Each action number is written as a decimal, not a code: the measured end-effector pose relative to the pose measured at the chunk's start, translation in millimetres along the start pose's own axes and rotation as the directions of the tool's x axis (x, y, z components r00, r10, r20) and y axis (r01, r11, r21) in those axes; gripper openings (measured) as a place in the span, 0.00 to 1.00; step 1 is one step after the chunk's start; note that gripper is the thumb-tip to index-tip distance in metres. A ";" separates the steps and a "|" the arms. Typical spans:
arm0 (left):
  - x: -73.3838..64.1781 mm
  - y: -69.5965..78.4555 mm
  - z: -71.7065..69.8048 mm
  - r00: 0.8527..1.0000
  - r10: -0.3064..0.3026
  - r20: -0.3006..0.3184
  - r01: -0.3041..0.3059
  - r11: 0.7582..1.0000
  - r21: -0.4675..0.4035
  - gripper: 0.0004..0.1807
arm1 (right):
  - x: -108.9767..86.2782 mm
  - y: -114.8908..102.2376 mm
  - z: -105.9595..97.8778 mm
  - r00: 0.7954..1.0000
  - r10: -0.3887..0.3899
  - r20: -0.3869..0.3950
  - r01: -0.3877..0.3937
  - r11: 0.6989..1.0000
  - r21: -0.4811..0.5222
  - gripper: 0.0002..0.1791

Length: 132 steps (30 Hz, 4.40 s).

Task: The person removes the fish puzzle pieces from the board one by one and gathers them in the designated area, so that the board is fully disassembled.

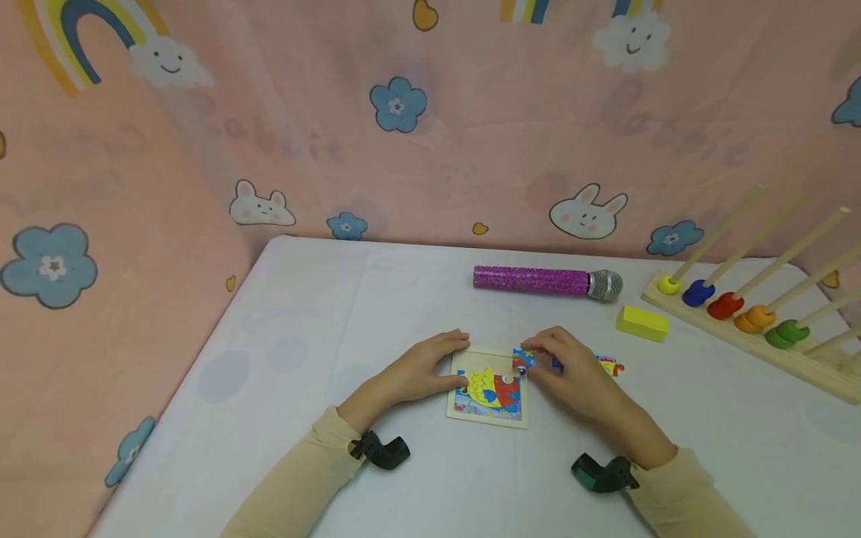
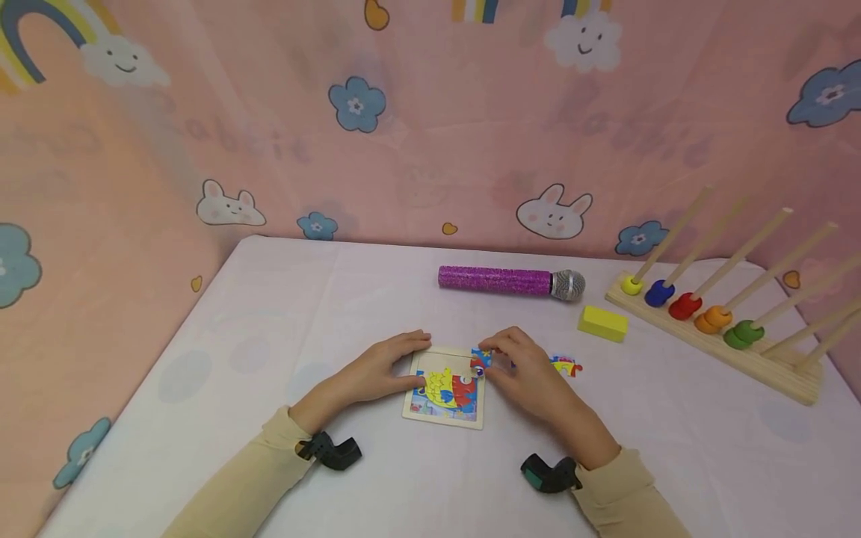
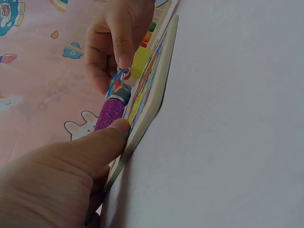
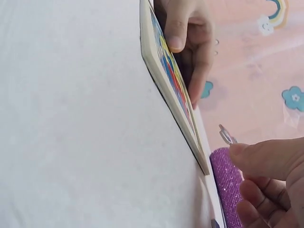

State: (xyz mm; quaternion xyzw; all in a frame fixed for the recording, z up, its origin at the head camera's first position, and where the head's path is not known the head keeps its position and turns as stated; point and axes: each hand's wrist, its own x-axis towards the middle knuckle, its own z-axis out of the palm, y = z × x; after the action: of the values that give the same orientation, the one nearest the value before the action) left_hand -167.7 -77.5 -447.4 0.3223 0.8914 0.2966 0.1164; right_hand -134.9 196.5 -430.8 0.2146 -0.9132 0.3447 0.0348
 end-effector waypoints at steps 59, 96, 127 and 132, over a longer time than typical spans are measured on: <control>-1.2 -1.2 -2.1 1.000 0.012 -0.011 -0.012 1.000 0.006 0.36 | -84.0 92.0 -76.9 0.958 0.252 -0.136 -0.267 0.958 -0.102 0.20; -2.2 1.4 -0.3 1.000 0.011 0.006 -0.011 1.000 0.026 0.35 | -68.9 44.4 -61.0 0.978 0.182 -0.103 -0.188 0.981 -0.049 0.28; -34.9 16.1 5.3 0.998 -0.050 0.039 0.051 0.999 -0.009 0.40 | -0.1 -45.6 18.0 0.976 0.032 0.218 -0.065 0.987 0.146 0.25; -37.2 13.1 11.0 0.999 -0.033 -0.021 0.033 0.999 -0.008 0.37 | 10.3 -54.0 33.2 0.969 0.005 0.246 -0.033 0.994 0.108 0.25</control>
State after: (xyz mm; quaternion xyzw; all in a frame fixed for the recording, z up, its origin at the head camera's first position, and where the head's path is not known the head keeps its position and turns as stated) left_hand -128.2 -88.4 -447.7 0.3039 0.8967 0.3015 0.1129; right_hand -119.0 135.1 -420.7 0.2486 -0.8919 0.3660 -0.0938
